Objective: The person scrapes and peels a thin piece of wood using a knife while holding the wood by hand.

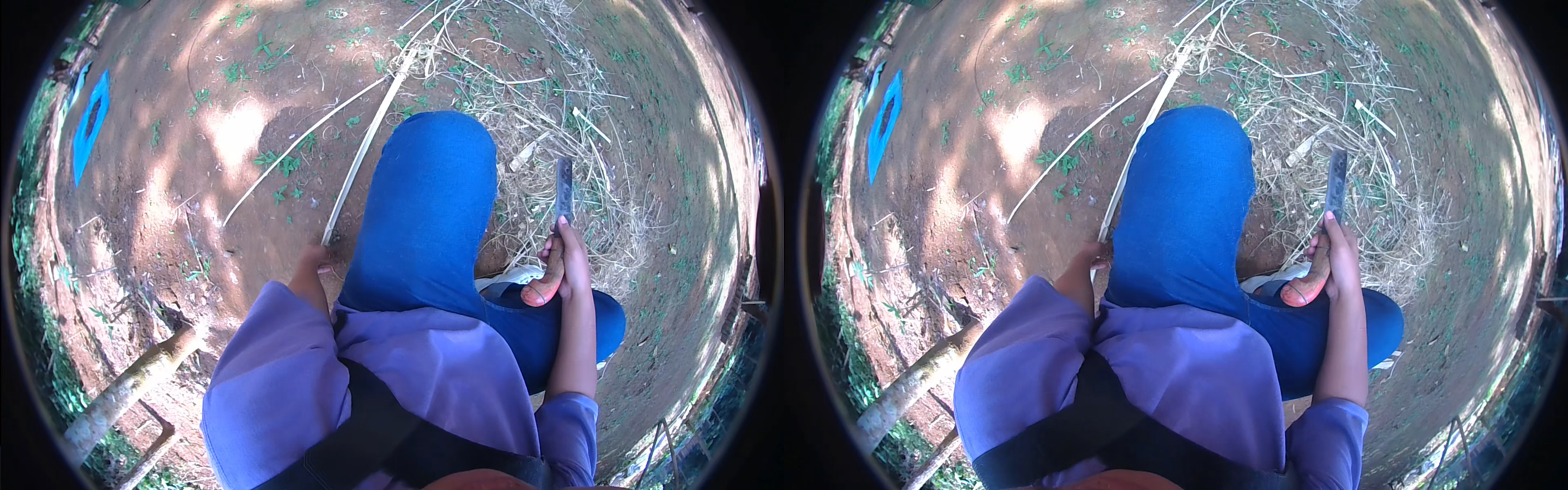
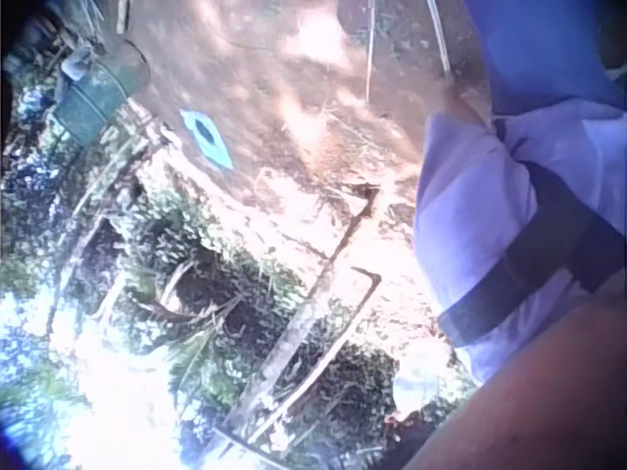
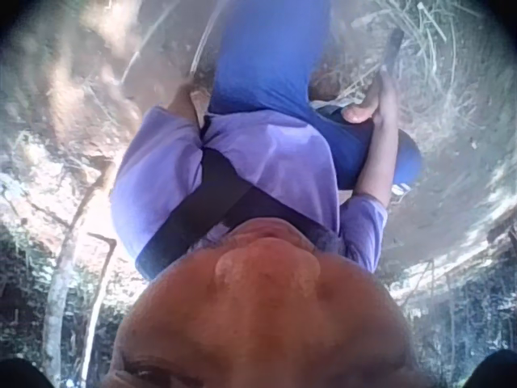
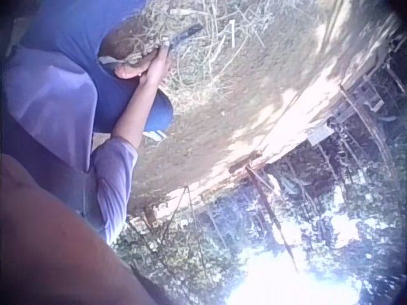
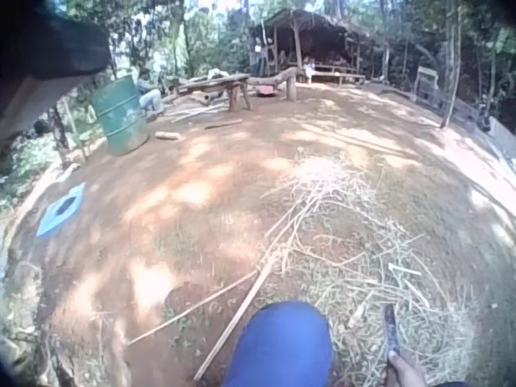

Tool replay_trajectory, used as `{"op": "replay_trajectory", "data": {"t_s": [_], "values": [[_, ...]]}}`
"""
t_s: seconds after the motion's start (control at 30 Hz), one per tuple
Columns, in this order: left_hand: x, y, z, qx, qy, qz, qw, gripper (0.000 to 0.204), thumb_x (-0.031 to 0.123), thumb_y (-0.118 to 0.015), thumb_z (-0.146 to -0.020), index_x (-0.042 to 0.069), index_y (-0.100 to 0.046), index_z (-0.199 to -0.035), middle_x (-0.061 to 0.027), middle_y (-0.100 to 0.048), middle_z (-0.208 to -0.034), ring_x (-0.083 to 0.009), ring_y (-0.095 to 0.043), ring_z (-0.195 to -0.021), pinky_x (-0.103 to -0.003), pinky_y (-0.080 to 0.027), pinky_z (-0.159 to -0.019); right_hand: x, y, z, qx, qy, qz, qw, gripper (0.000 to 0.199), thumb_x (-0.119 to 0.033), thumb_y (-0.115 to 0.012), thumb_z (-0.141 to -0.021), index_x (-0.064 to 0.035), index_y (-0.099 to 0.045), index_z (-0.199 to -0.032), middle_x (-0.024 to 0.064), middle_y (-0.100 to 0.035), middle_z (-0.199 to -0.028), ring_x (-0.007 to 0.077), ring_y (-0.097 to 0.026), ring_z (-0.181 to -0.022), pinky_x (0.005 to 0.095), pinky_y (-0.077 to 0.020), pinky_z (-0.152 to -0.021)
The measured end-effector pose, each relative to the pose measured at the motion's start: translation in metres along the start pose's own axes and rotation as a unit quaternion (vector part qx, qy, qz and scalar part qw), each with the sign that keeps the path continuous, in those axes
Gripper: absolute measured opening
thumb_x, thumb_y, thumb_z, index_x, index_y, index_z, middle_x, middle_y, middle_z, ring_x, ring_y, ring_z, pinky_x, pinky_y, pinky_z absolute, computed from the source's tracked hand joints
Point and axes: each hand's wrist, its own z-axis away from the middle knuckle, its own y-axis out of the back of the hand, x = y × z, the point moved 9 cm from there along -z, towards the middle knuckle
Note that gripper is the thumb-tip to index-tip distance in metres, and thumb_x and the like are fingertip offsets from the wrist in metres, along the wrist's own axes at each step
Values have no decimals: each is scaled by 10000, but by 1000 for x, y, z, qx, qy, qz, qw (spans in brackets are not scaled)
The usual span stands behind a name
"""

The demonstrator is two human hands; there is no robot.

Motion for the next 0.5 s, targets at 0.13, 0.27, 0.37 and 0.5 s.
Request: {"op": "replay_trajectory", "data": {"t_s": [0.13, 0.27, 0.37, 0.5], "values": [[46, 123, 56, 297, -140, 62, 942, 435, 240, -677, -878, -22, -593, -1216, -219, -701, -960, -321, -731, -723, -457, -633, -638, -7, 1, -1, -2, 19, -36, 999, 369, -403, -624, -1023, -38, -580, -1055, 42, -589, -738, 146, -592, -621, 306, -532, -611], [116, 270, 153, 543, -307, 170, 763, 368, 282, -718, -887, 46, -574, -1130, -131, -676, -990, -243, -682, -881, -376, -540, -841, -24, -14, -1, -37, 44, -50, 997, 372, -408, -625, -1023, -41, -574, -1065, 38, -591, -742, 144, -594, -626, 302, -531, -618], [201, 341, 260, 576, -521, 245, 581, 307, 178, -703, -928, 25, -568, -1157, -108, -665, -1074, -206, -666, -953, -336, -551, -817, -31, -20, -3, -57, 60, -63, 995, 374, -411, -628, -1021, -44, -571, -1069, 36, -596, -746, 143, -597, -630, 295, -527, -623], [341, 354, 420, 368, -722, 344, 474, 276, 57, -682, -974, -28, -562, -1208, -176, -671, -1224, -202, -693, -1024, -303, -620, -787, -42, -19, 0, -55, 66, -68, 994, 362, -404, -629, -1021, -50, -569, -1064, 40, -602, -752, 143, -606, -640, 291, -519, -621]]}}
